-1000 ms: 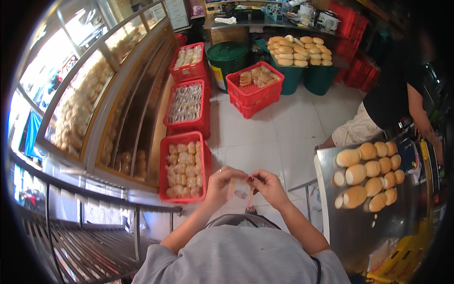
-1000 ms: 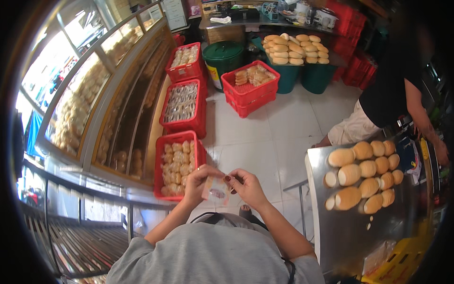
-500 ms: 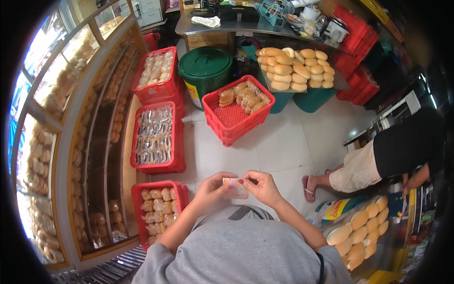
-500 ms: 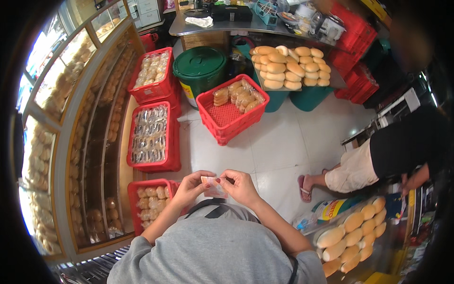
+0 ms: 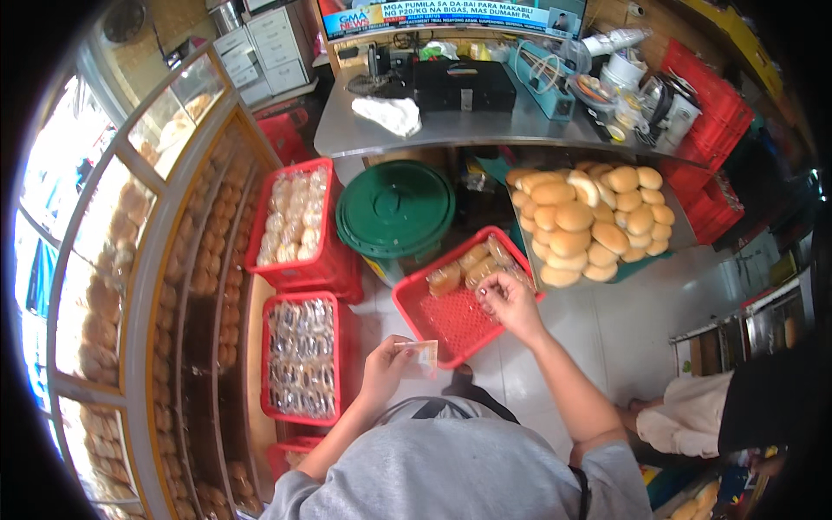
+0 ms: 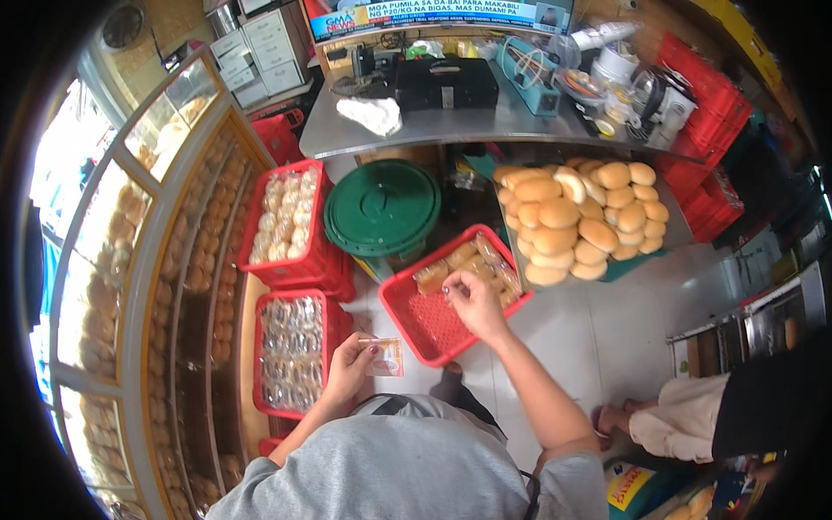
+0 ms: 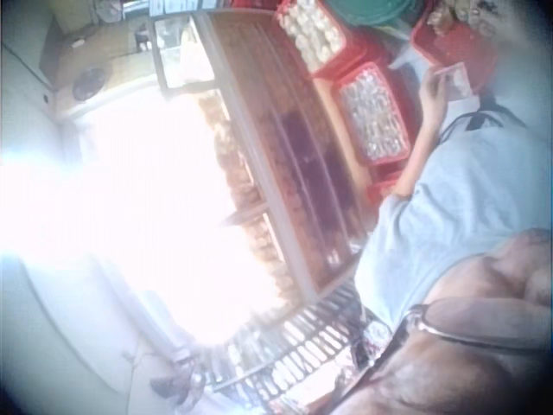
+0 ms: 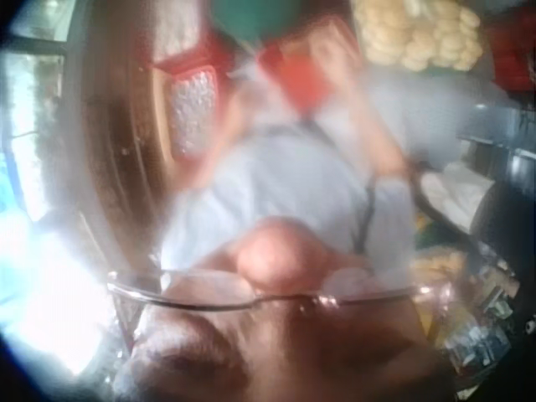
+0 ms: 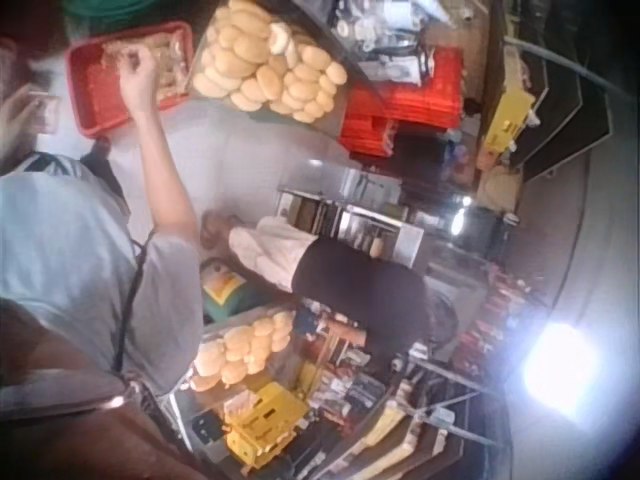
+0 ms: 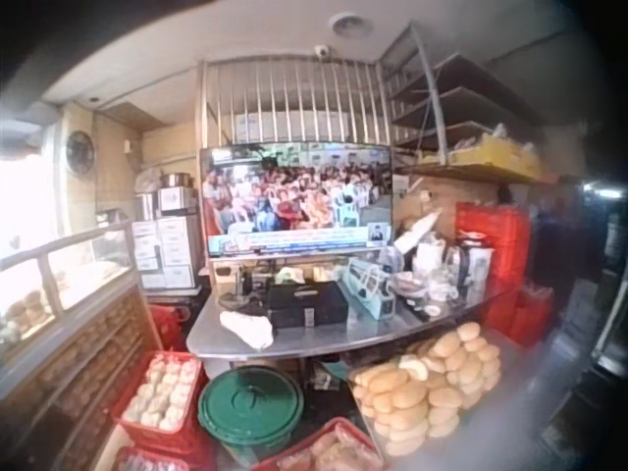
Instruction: The person serves various types of bread to customers at a bakery counter. They pick up bread rolls and loaves, place them into plastic bags, and hand them to customers. The person also handles cash transactions, receiving money and providing change.
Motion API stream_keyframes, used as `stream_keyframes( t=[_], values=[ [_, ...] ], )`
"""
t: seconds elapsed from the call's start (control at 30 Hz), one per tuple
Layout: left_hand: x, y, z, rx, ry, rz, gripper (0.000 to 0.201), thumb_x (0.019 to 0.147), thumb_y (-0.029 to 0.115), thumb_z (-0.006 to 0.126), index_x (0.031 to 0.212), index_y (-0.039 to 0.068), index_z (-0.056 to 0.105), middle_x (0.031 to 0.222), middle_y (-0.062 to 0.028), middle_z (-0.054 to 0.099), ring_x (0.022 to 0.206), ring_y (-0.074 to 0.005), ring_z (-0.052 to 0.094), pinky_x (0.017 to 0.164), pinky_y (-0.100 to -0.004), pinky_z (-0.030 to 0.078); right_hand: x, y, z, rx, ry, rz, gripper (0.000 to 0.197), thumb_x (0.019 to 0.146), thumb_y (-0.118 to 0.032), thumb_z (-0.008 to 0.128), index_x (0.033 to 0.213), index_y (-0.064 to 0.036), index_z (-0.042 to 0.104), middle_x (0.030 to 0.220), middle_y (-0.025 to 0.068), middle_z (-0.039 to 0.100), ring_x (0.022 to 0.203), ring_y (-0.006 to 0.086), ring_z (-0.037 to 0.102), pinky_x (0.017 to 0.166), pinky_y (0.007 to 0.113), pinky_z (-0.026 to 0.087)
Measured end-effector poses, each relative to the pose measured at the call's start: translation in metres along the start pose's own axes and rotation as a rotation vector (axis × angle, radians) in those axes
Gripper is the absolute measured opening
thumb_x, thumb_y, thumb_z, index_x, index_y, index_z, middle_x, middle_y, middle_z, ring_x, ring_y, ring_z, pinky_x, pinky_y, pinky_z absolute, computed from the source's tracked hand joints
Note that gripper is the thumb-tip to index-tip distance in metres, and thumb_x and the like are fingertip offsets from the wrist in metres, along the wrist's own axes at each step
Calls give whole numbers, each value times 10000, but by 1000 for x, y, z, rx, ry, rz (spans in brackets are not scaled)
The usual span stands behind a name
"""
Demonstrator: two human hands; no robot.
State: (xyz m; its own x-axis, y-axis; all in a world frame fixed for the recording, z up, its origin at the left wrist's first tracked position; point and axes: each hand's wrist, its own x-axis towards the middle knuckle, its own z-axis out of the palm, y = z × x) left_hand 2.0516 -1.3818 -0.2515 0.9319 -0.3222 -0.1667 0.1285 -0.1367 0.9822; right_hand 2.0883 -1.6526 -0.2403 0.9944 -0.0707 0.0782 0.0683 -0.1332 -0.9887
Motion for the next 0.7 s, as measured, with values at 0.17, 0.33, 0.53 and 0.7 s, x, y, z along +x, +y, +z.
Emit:
stream_keyframes(
  t=[0.17,0.33,0.53,0.7],
  values=[
    [106,38,-34,-232,163,-9,106,966,40,514,1062,35,559,925,-15,631,814,-64,574,704,-218,469,188,-26,-12,-352,86,-173,178,875,-91,652,1024,-13,592,859,54,648,730,122,607,689,261,510],
    [244,33,-71,-160,103,180,144,964,-9,474,1087,-14,549,989,-72,629,865,-115,619,750,-263,524,362,16,-35,-392,352,-68,498,817,-208,719,1241,-17,542,1108,163,651,904,250,666,757,332,532],
    [408,69,-111,191,-65,386,163,973,-23,469,1111,-16,555,966,-49,626,866,-80,590,747,-225,515,480,18,-42,-33,487,311,712,860,-313,704,1406,-22,352,1425,158,410,1107,276,553,691,354,550],
    [484,79,-118,-43,-78,321,165,948,-43,505,1083,-22,597,941,-88,674,814,-112,637,741,-246,525,526,57,-61,-230,678,386,378,880,-385,683,1005,-46,570,878,40,590,764,160,548,608,318,485]
  ],
)
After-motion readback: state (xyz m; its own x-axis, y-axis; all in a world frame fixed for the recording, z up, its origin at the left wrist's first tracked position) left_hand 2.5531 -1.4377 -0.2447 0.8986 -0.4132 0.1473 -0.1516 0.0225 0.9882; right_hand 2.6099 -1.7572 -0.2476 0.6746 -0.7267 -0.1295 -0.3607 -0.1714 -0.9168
